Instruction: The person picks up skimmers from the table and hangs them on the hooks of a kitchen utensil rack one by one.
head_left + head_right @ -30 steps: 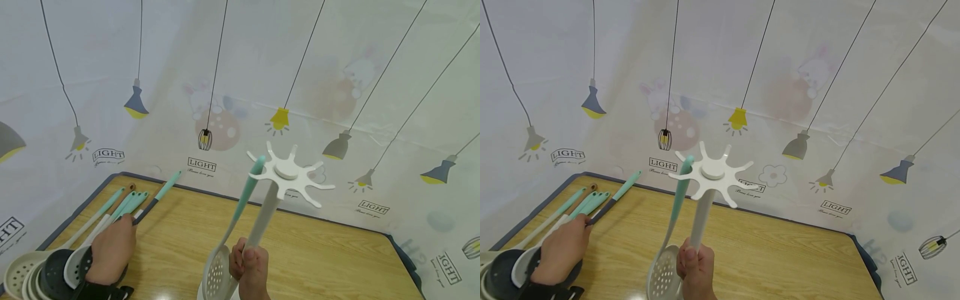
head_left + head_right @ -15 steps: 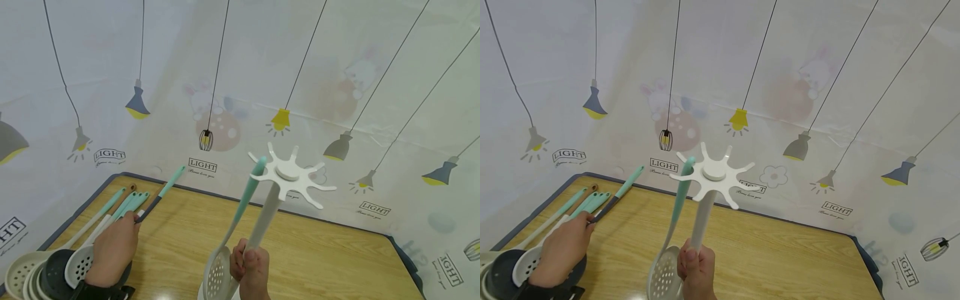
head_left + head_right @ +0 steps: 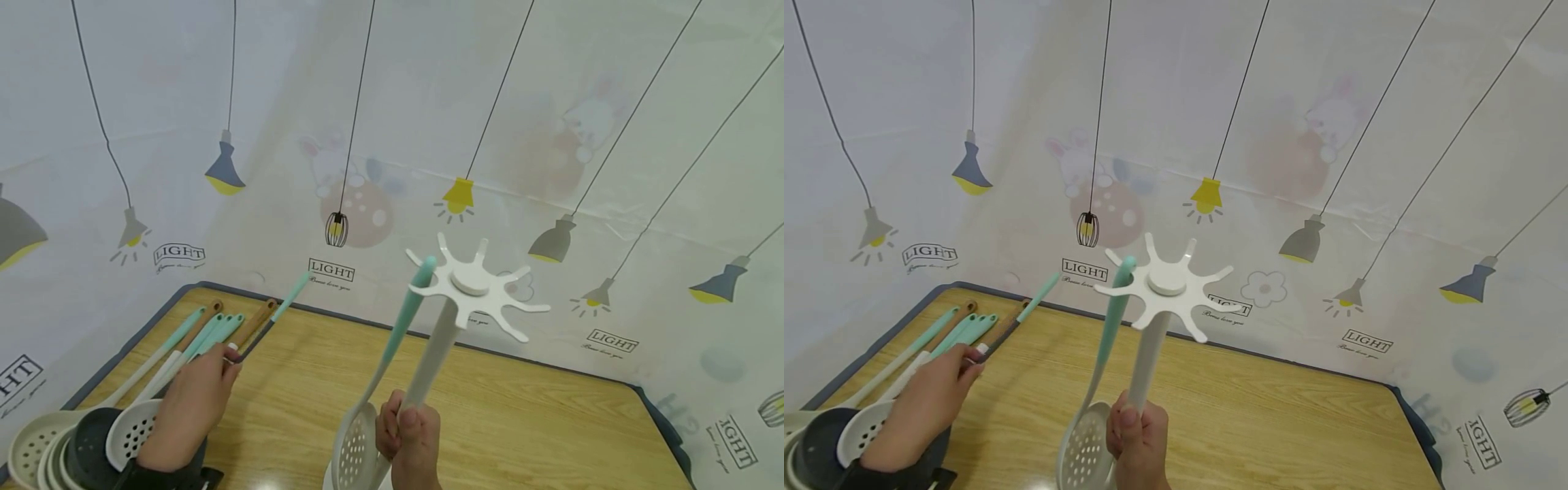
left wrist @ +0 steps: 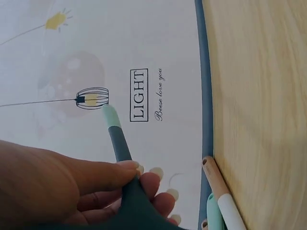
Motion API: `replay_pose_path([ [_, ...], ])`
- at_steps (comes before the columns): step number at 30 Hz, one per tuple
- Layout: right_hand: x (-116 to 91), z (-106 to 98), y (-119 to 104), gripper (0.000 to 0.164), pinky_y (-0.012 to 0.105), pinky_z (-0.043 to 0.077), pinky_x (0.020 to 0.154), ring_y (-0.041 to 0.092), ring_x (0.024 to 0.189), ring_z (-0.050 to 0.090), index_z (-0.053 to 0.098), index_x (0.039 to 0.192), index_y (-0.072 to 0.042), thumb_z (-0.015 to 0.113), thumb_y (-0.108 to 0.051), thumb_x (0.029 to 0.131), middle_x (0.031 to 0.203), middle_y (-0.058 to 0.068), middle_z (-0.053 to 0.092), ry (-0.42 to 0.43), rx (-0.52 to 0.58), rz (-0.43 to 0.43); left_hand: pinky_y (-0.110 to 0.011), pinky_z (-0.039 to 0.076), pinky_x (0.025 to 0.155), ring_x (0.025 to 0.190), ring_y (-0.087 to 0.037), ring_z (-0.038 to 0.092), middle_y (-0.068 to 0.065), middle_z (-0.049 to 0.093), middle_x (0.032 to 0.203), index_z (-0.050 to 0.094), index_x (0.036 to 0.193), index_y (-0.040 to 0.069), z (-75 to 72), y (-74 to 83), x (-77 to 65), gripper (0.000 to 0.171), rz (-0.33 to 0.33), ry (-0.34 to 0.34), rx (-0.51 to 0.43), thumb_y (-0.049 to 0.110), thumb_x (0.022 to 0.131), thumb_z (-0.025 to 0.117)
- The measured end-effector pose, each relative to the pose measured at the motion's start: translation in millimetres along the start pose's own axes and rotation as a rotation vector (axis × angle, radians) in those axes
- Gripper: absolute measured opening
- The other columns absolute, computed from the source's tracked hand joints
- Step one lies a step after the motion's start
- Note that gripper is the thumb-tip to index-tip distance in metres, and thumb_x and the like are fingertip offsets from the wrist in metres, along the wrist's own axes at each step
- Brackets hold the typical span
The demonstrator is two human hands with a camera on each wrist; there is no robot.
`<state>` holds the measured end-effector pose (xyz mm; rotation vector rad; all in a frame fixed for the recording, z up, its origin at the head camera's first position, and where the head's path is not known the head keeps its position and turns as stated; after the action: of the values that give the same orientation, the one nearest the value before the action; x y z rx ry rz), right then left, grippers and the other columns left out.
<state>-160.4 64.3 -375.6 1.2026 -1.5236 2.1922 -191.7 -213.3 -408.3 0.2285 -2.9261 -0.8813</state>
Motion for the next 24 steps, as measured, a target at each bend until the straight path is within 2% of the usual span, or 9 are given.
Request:
replay_pose_path([
  [7,-0.4,-0.4,0.6,0.056,0.02,0.018,0.026,0.022,0.033,0.014,0.026,0.069,0.0,0.03,-0.036,0.112,0.047,0.012,0.019,0.0,0.011,0.006,-0.032,0.043,0.058,0.073,-0.017,0.058,-0.018,0.071,0.107,0.058,0.134,-0.009,5.4,0.6,3.6,0.036,0.026,-0.096,-0.126,0.012,0.104,0.054],
  [13,-0.6,-0.8,1.9,0.056,0.021,0.017,0.025,0.021,0.033,0.014,0.026,0.069,0.0,0.03,-0.036,0.112,0.046,0.012,0.019,-0.006,0.012,-0.004,-0.032,0.042,0.06,0.075,-0.018,0.056,-0.017,0.07,0.112,0.061,0.132,-0.004,6.0,1.6,3.5,0.034,0.051,-0.081,-0.144,0.016,0.104,0.056],
  [19,-0.4,-0.7,1.5,0.056,0.021,0.017,0.024,0.02,0.032,0.015,0.027,0.069,0.0,0.029,-0.036,0.113,0.045,0.012,0.019,-0.006,0.0,-0.011,-0.036,0.051,0.068,0.091,-0.021,0.065,-0.014,0.07,0.115,0.062,0.132,0.0,4.6,5.2,4.1,0.037,0.054,-0.075,-0.156,0.024,0.105,0.057],
  [24,-0.3,-0.8,1.2,0.056,0.021,0.017,0.025,0.02,0.033,0.015,0.027,0.069,0.0,0.03,-0.036,0.112,0.045,0.012,0.019,-0.003,0.005,-0.007,-0.036,0.053,0.07,0.093,-0.021,0.067,-0.013,0.07,0.115,0.06,0.135,0.002,3.1,9.1,2.0,0.039,0.06,-0.071,-0.216,0.027,0.105,0.057],
])
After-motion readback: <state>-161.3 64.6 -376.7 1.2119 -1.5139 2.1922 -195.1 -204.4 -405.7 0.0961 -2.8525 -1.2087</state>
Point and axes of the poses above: each hand's wrist, its own x-axis towards the middle knuckle, its own z-axis out of the palm, y = z × x, the point moved 5 cm from there along x, towards the middle knuckle
